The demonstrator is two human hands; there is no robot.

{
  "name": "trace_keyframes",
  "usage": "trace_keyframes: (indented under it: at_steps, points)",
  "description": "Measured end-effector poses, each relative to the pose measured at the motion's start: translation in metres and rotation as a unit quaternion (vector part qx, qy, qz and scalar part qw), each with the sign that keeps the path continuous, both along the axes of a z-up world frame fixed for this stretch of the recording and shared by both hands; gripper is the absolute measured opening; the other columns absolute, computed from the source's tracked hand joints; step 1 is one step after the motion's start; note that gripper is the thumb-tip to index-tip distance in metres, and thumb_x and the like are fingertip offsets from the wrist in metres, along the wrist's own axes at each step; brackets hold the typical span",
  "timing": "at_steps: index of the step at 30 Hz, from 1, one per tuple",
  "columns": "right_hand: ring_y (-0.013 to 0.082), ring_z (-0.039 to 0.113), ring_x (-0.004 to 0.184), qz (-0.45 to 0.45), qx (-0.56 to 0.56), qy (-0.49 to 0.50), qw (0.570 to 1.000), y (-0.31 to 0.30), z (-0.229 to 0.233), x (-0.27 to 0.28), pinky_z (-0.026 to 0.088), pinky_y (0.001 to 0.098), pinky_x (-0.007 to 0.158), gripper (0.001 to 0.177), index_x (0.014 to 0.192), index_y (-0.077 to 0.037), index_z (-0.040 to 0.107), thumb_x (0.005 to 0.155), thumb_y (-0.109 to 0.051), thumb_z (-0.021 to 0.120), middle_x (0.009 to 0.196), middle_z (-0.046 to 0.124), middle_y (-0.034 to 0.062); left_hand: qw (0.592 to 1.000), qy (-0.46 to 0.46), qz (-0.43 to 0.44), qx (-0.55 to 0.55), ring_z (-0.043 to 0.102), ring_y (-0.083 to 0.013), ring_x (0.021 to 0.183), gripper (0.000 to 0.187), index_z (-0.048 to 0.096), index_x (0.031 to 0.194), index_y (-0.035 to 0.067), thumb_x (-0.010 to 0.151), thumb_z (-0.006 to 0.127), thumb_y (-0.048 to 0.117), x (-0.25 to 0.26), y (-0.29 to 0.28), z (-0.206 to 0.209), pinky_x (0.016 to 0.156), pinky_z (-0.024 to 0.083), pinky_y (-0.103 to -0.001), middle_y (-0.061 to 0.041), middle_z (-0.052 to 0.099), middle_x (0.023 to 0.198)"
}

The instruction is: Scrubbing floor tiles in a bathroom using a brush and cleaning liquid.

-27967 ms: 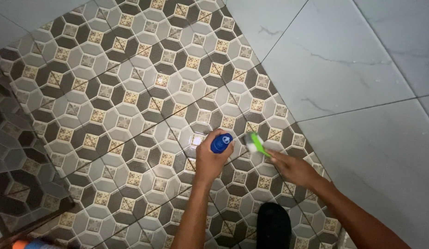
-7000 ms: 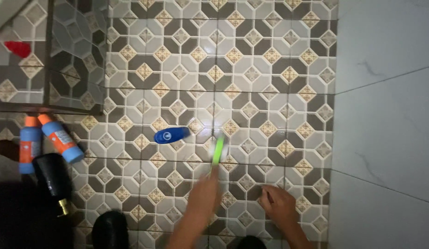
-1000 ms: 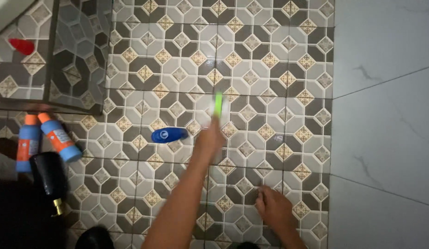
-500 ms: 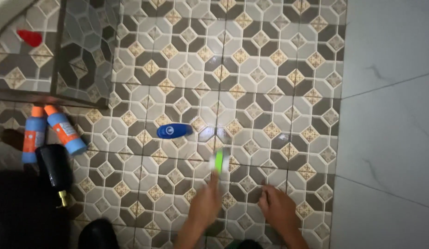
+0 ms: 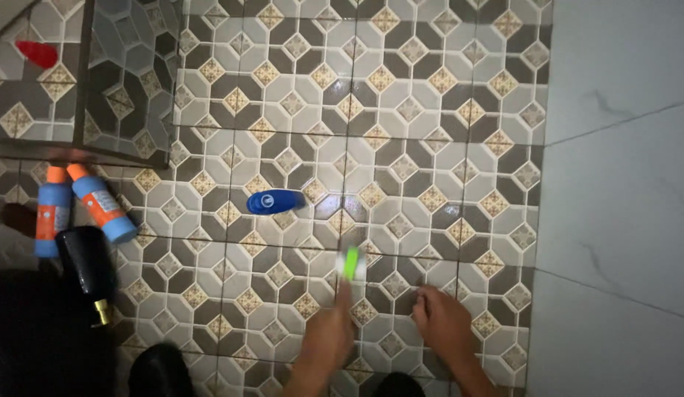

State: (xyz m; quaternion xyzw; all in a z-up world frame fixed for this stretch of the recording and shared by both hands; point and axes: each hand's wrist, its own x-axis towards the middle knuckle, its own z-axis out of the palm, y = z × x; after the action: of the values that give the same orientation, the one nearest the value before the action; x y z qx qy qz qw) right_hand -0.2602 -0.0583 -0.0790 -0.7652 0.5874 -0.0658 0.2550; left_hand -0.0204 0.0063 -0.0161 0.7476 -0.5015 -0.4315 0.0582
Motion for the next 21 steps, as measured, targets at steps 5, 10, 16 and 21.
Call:
trace_keyframes:
  at_steps: [5, 10, 16, 21]
  points:
    - [0.0286, 0.067, 0.065, 0.011, -0.013, 0.007, 1.000, -0.001, -0.003, -0.002, 0.050, 0.0409, 0.059, 0.026, 0.106, -0.014, 0.070, 0.083, -0.026, 0.067, 0.081, 0.074, 0.0065, 0.999, -0.013, 0.021, 0.045, 0.069, -0.0458, 0.079, 0.055, 0.032, 0.149, 0.016, 0.095, 0.045, 0.014, -0.003, -0.043, -0.014, 0.066, 0.054, -0.060, -0.024, 0.067, 0.097]
    - [0.0272, 0.068, 0.068, 0.022, -0.006, -0.009, 1.000, -0.003, 0.009, -0.003, 0.051, 0.0394, 0.062, 0.026, 0.107, -0.016, 0.068, 0.083, -0.025, 0.068, 0.078, 0.074, 0.0042, 1.000, 0.003, -0.011, -0.028, 0.071, -0.0393, 0.092, 0.067, 0.028, 0.155, 0.010, 0.092, 0.051, 0.013, 0.031, -0.250, -0.032, 0.079, 0.055, -0.049, -0.023, 0.070, 0.106]
    - [0.0265, 0.066, 0.066, 0.014, -0.001, -0.039, 0.999, -0.002, 0.006, -0.002, 0.049, 0.0390, 0.060, 0.025, 0.106, -0.016, 0.069, 0.083, -0.025, 0.067, 0.076, 0.073, 0.0052, 0.996, 0.067, 0.047, 0.046, 0.064, -0.0301, 0.080, 0.044, 0.055, 0.120, 0.011, 0.106, 0.024, 0.039, 0.018, -0.171, 0.023, 0.073, 0.052, -0.049, -0.016, 0.065, 0.095]
    - [0.0267, 0.066, 0.065, 0.007, -0.041, -0.018, 0.999, -0.002, 0.011, 0.002, 0.048, 0.0400, 0.058, 0.020, 0.102, -0.015, 0.069, 0.083, -0.022, 0.067, 0.073, 0.072, 0.0044, 0.995, -0.055, -0.085, 0.019, 0.070, -0.0387, 0.078, 0.073, 0.026, 0.158, 0.011, 0.090, 0.050, 0.004, -0.018, 0.007, 0.004, 0.065, 0.059, -0.054, -0.020, 0.067, 0.109]
